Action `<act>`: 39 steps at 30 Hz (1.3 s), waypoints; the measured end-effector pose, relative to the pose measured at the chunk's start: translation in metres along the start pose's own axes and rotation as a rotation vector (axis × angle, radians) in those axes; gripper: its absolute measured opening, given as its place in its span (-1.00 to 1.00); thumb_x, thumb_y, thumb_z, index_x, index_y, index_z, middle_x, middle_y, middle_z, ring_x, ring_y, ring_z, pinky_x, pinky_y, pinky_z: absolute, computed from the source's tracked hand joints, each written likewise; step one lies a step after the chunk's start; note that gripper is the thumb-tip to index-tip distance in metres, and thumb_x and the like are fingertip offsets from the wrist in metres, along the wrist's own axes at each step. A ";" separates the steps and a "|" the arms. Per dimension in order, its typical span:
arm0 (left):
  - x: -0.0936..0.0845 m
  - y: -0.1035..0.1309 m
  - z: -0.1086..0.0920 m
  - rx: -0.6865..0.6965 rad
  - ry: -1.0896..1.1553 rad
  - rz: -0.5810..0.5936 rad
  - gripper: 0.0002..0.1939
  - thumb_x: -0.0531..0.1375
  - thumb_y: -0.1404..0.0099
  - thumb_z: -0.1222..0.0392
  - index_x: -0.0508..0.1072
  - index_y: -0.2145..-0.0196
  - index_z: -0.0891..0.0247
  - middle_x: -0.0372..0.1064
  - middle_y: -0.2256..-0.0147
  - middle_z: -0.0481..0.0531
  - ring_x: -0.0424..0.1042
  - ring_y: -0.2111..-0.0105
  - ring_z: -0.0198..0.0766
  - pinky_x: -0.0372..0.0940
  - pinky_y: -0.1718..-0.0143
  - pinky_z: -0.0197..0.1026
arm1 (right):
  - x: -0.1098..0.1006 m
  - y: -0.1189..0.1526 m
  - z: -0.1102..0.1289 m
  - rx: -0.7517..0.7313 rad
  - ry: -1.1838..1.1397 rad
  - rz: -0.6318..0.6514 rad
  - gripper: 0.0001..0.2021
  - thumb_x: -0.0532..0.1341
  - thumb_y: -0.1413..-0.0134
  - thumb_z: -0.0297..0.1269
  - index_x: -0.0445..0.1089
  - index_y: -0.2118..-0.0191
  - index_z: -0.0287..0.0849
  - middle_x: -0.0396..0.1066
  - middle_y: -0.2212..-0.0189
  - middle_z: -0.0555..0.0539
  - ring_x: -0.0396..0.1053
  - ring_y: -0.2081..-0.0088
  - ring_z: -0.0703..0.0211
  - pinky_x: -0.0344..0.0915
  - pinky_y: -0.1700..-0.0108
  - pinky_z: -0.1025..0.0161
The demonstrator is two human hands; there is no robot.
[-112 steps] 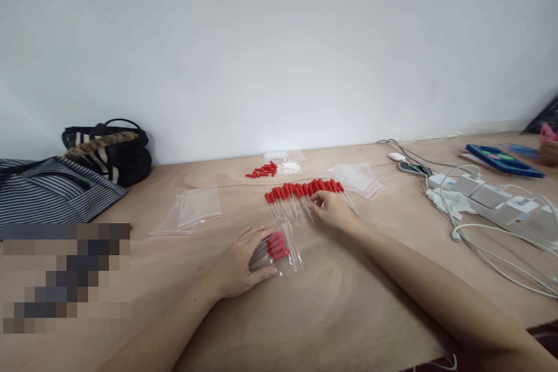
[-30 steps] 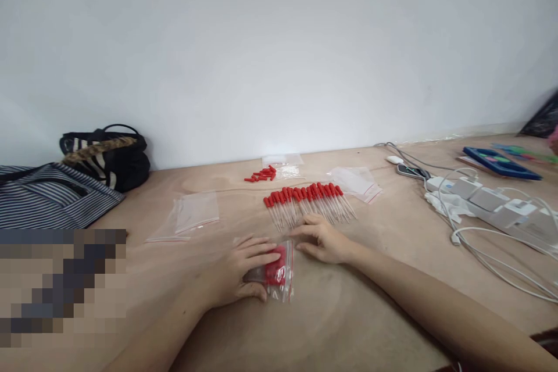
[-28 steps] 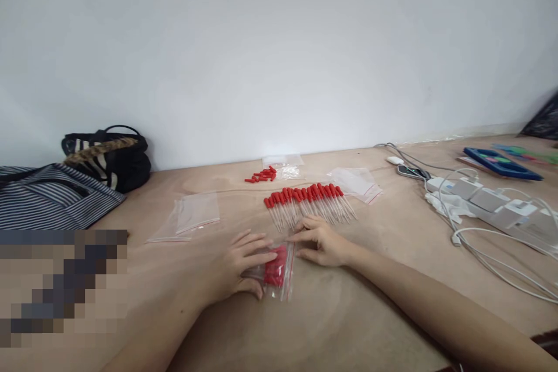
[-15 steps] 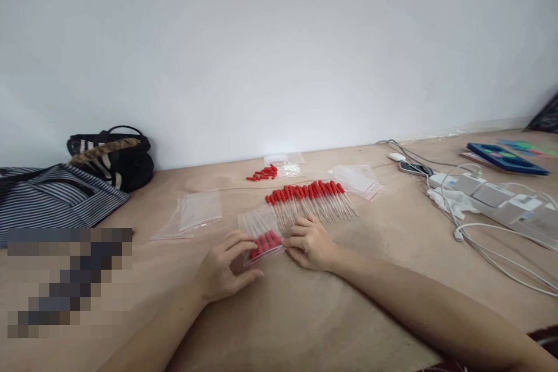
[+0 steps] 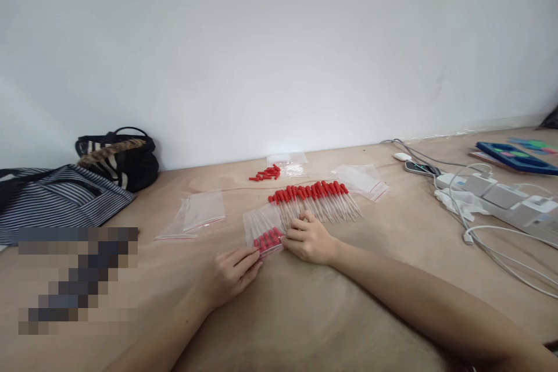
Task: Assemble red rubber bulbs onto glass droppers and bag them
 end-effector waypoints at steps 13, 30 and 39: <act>-0.008 -0.002 -0.001 0.041 -0.175 -0.078 -0.73 -0.05 -0.27 0.37 0.44 0.29 0.28 0.50 0.41 0.07 0.49 0.47 -0.29 0.38 0.43 -0.31 | -0.012 0.003 0.001 0.007 0.069 -0.180 -0.83 0.03 -0.14 -0.44 0.33 0.34 -0.11 0.39 0.52 0.08 0.19 0.44 0.30 -0.05 0.28 0.17; -0.022 -0.005 -0.006 0.199 -0.143 -0.264 -0.80 0.01 -0.26 0.41 0.41 0.40 0.33 0.47 0.53 0.01 0.44 0.58 -0.36 0.29 0.57 -0.35 | -0.014 0.012 -0.004 -0.022 0.091 -0.243 -0.83 0.03 -0.05 -0.47 0.34 0.41 -0.18 0.36 0.54 0.08 0.20 0.42 0.34 -0.05 0.20 0.15; -0.018 -0.011 -0.007 0.165 -0.105 -0.257 -0.86 0.06 -0.24 0.38 0.41 0.32 0.34 0.48 0.45 0.04 0.46 0.46 -0.29 0.38 0.40 -0.27 | -0.014 0.003 0.003 -0.020 0.024 -0.264 -0.83 0.04 -0.07 -0.46 0.33 0.44 -0.19 0.36 0.58 0.10 0.24 0.42 0.37 -0.06 0.17 0.15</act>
Point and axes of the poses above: each hand's wrist, its own y-axis away from the middle knuckle, its own x-axis out of the palm, z = x × y, the point moved 6 cm from there along -y, towards the middle knuckle
